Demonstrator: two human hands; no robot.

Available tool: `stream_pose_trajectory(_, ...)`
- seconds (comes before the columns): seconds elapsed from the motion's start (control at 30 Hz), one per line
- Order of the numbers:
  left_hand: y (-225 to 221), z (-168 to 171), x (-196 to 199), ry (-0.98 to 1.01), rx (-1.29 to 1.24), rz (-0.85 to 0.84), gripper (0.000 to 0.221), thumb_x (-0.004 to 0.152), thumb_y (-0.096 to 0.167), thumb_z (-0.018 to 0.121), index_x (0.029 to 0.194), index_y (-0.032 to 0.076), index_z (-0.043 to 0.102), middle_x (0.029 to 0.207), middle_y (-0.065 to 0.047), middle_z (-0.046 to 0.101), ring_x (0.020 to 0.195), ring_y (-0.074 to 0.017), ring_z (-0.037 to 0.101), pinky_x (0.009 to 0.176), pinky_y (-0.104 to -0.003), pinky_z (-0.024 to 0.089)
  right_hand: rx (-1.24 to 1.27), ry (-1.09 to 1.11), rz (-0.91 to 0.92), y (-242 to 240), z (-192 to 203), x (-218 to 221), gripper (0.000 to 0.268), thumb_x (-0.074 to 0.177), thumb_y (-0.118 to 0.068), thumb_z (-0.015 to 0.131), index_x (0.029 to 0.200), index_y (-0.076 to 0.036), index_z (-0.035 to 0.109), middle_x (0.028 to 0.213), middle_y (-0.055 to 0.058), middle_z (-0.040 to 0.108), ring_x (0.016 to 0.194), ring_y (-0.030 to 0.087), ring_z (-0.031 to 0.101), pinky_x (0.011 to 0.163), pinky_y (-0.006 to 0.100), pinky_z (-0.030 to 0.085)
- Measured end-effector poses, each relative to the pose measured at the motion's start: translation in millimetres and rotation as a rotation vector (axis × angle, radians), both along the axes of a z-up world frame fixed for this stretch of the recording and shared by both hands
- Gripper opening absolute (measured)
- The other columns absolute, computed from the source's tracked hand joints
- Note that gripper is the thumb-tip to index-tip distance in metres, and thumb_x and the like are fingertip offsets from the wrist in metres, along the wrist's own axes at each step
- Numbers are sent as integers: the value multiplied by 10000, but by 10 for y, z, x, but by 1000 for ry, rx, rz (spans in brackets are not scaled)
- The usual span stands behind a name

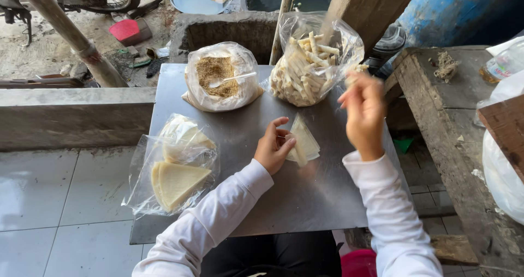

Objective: The person folds food items into triangles on a metal table, using a spoon to place filling from a plastic bag onto the wrappers before rolling and folding them by hand.

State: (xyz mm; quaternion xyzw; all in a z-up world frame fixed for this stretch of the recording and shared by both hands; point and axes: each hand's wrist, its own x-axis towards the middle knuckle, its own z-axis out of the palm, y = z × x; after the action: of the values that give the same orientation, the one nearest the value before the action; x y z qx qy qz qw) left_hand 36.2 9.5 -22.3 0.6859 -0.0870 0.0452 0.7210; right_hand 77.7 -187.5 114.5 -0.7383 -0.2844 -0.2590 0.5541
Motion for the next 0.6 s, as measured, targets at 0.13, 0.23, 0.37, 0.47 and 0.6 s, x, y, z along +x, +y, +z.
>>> stream_pose_trajectory(0.13,40,68,-12,16,-19,67,569,937,109,738,1427,28,462,1014,-88,682,874,-104,670,798,-258,567,-152,-402,-318,179,565,302,195,1167,-153,572,1300,-19,521,1167,74,580,929,155,593,809,306,516)
stream_pose_trajectory(0.23,95,119,-49,54,-51,123,566,926,107,746,1417,18,478,998,-84,668,866,-112,667,778,-257,568,-532,-633,-553,360,700,281,273,1054,-210,648,1222,-23,541,1179,116,582,1080,252,601,936,404,513)
stream_pose_trajectory(0.37,159,113,91,86,-293,163,543,932,100,723,1392,-4,455,1010,-102,648,885,-143,686,785,-284,602,-467,-12,43,534,274,-229,499,833,-346,841,1141,-40,596,1147,123,599,1006,245,598,786,364,494)
stream_pose_trajectory(0.47,206,50,140,160,-486,110,546,928,106,707,1385,-4,430,1041,-118,627,894,-167,697,794,-299,615,-507,-29,147,612,-88,-369,488,791,-272,853,1109,4,606,1060,110,609,987,231,605,855,356,501)
stream_pose_trajectory(0.6,241,52,163,157,-587,76,529,947,145,691,1376,4,416,1064,-113,612,948,-218,732,845,-302,612,-340,325,106,527,-403,-238,148,946,-116,736,1046,-11,707,933,22,704,852,104,623,765,265,513)
